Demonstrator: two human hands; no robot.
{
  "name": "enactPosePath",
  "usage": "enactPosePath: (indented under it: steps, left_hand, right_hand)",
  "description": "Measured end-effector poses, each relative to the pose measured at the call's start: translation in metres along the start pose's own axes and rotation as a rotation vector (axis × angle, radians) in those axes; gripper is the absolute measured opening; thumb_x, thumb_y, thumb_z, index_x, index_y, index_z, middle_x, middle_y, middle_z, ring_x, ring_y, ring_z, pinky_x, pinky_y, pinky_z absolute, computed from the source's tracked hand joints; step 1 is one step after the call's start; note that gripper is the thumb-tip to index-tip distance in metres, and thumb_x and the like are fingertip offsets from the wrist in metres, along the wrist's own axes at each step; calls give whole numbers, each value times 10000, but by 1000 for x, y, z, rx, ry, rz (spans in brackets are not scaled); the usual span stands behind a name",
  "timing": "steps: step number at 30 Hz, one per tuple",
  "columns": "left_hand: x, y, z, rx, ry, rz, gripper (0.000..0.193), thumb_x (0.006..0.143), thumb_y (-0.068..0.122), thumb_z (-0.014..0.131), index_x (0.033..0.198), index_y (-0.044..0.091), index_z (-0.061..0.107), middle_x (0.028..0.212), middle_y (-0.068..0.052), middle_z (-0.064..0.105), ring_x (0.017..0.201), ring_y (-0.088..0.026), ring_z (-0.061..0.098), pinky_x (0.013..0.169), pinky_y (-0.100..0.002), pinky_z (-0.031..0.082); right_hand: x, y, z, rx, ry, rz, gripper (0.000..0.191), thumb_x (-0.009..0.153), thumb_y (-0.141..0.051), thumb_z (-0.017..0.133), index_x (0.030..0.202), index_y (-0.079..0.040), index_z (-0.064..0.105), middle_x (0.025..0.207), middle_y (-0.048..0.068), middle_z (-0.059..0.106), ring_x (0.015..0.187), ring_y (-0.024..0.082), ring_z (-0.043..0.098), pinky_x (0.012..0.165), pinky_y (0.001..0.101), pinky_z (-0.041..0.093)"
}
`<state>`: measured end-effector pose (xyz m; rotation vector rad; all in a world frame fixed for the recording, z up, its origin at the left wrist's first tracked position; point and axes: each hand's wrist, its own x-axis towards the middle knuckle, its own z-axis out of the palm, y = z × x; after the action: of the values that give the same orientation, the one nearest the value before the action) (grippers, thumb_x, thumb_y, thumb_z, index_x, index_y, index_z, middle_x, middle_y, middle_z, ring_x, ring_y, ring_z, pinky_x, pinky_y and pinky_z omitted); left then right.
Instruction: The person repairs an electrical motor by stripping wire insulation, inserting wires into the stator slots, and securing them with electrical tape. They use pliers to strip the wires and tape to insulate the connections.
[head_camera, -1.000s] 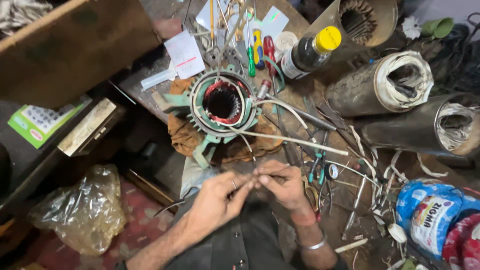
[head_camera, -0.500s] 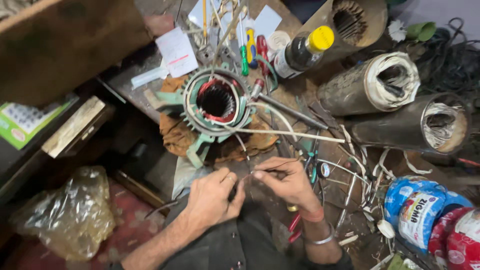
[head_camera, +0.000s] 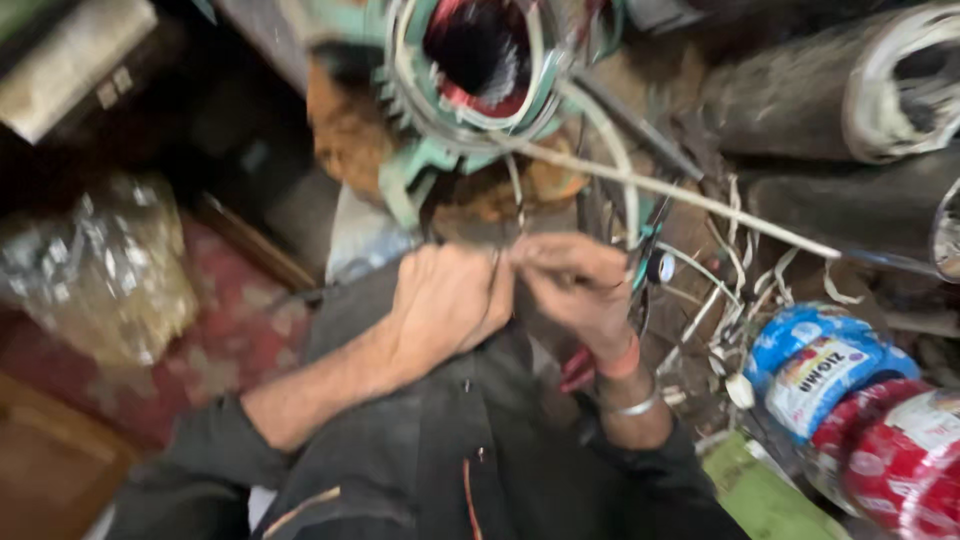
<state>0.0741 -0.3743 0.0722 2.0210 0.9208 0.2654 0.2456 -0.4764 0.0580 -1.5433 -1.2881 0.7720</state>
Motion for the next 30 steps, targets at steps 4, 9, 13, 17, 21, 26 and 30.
enactPosePath:
  steps: [4, 9, 13, 17, 21, 26, 30]
  left_hand:
    - [9, -5, 11, -262, 135, 8, 302, 980, 293, 645, 821, 40, 690, 694, -150, 686, 648, -386, 686, 571, -491, 530]
    - [9, -13, 10, -499, -32, -115, 564, 903, 414, 724, 1247, -23, 631, 923, -147, 717, 820, -290, 730, 725, -399, 584]
    - [10, -27, 17, -592, 224, 49, 586, 1051, 329, 694, 1457, -39, 486, 1350, -221, 593, 1260, -360, 624, 1067, -420, 520]
    - [18, -41, 28, -674, 210, 68, 619, 1044, 309, 702, 1480, -56, 457, 1358, -232, 580, 1276, -356, 600, 1093, -417, 493]
    - [33, -47, 42, -966, 219, -50, 454, 1037, 304, 701, 1341, -23, 621, 1213, -116, 726, 1135, -195, 709, 1029, -336, 563]
    - [47, -58, 63, -1565, 211, -228, 298, 1046, 222, 712, 1202, -31, 708, 1101, -32, 732, 1024, -88, 641, 922, -288, 537]
    - [51, -63, 78, -1792, 192, -325, 240, 1013, 174, 747, 1150, -23, 733, 1061, -59, 755, 1004, -117, 674, 896, -289, 536]
  right_hand:
    - [13, 16, 0, 58, 170, -137, 221, 907, 124, 769, 958, -6, 598, 1082, 183, 738, 985, 230, 749, 896, 358, 633]
    - [51, 23, -3, -256, 388, -352, 296, 928, 141, 798, 921, 7, 534, 1039, 215, 725, 973, 250, 737, 825, 358, 613]
    - [75, 25, 16, -195, 437, -255, 315, 989, 159, 792, 968, 8, 517, 1044, 203, 717, 899, 223, 730, 810, 345, 610]
    - [86, 29, 25, -49, 465, -399, 265, 957, 128, 765, 969, 0, 534, 1010, 195, 721, 879, 232, 741, 740, 361, 648]
    - [92, 31, 23, -472, 382, -569, 296, 973, 127, 786, 1028, -9, 530, 1017, 195, 721, 902, 283, 741, 808, 397, 642]
    - [123, 24, 22, -653, 230, -787, 254, 943, 95, 796, 1019, -12, 579, 989, 200, 716, 871, 340, 725, 757, 414, 622]
    - [123, 6, 11, -806, 67, -678, 199, 898, 31, 735, 1055, 28, 612, 978, 194, 672, 878, 353, 664, 748, 442, 575]
